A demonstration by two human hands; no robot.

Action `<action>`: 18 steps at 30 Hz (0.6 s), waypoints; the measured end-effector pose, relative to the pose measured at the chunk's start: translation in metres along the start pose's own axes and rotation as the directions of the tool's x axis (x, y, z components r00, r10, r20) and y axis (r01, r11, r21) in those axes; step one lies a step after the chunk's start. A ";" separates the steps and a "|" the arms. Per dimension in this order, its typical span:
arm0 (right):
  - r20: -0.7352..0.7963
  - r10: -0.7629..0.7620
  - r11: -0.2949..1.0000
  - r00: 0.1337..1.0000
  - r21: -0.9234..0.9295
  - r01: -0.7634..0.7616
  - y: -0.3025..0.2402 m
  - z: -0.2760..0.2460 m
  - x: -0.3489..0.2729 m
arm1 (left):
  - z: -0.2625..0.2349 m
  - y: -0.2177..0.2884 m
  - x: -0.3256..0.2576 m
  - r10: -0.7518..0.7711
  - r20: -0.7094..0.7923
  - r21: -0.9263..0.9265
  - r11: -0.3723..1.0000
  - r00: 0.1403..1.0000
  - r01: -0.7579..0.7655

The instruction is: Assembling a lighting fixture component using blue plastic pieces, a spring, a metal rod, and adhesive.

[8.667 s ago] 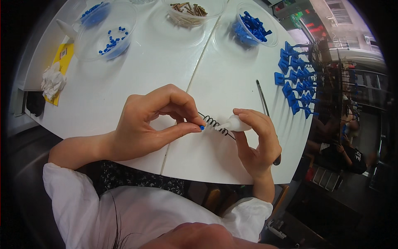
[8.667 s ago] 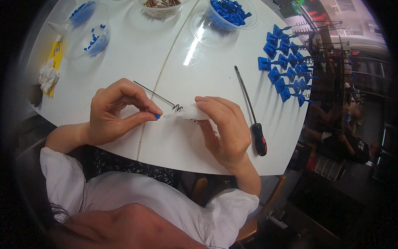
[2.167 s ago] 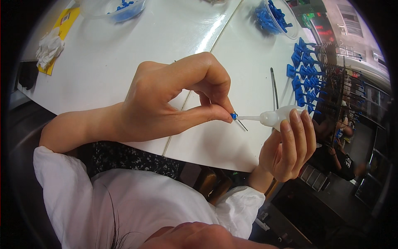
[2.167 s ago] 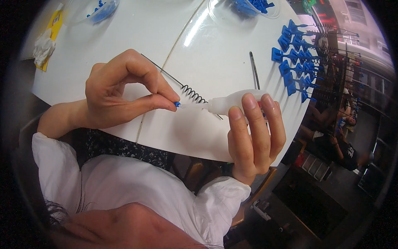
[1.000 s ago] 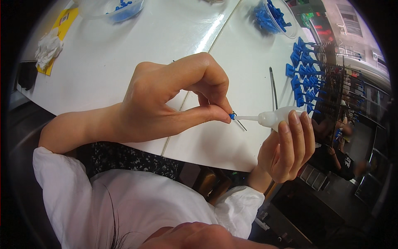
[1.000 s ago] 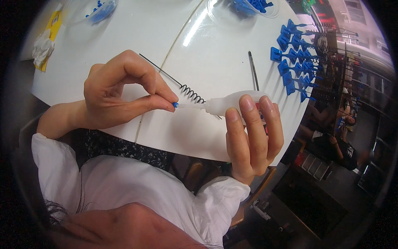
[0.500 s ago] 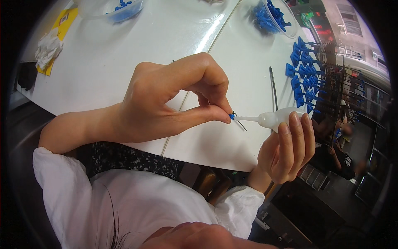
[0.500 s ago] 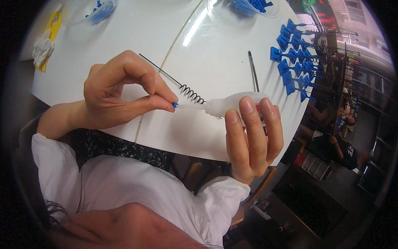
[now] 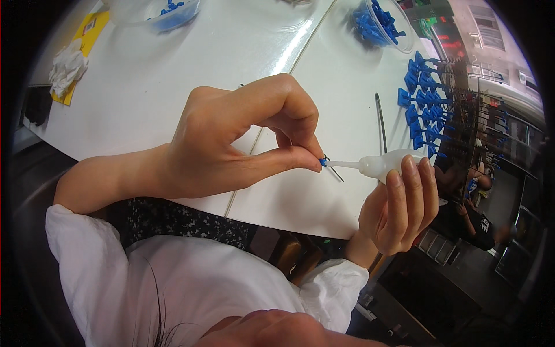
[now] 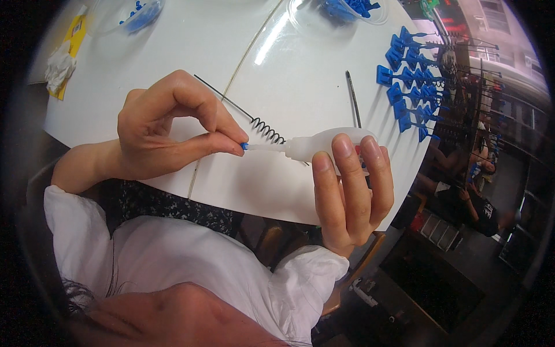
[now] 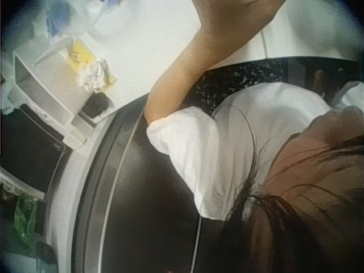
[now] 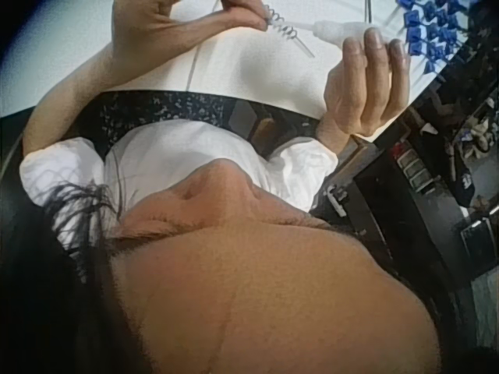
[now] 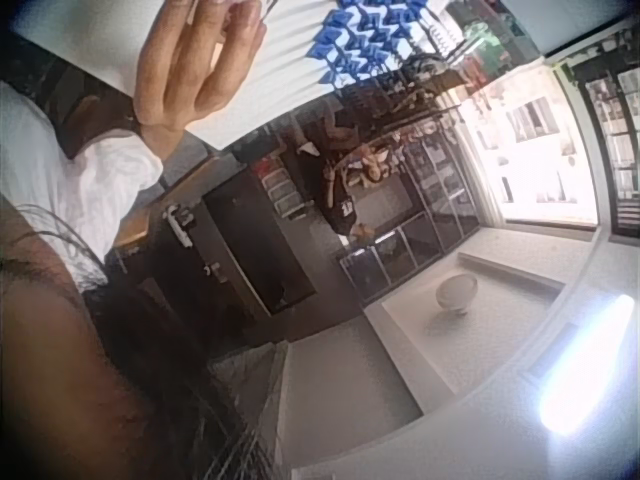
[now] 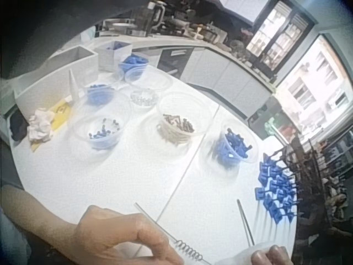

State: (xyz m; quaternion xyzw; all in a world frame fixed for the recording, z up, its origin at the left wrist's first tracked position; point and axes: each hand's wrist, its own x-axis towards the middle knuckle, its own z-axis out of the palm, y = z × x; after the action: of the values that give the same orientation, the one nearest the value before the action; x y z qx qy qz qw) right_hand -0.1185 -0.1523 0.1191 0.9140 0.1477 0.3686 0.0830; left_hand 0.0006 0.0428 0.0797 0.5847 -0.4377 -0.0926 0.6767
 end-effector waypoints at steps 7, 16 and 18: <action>-0.015 -0.014 1.000 1.000 -0.010 0.014 0.001 0.000 0.001 | 0.000 0.000 0.000 -0.005 0.001 -0.003 1.000 1.000 0.005; -0.025 -0.033 0.999 0.999 -0.015 0.033 0.002 0.000 0.000 | 0.001 0.000 0.001 0.010 -0.005 0.003 1.000 1.000 -0.010; -0.022 -0.030 0.999 0.999 -0.012 0.030 0.002 0.001 0.000 | 0.001 -0.001 0.000 0.010 -0.008 -0.011 1.000 1.000 -0.010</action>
State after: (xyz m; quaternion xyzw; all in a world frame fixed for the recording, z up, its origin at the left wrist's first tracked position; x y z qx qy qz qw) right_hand -0.1174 -0.1544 0.1195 0.9071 0.1602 0.3782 0.0924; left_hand 0.0003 0.0418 0.0791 0.5792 -0.4373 -0.0892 0.6822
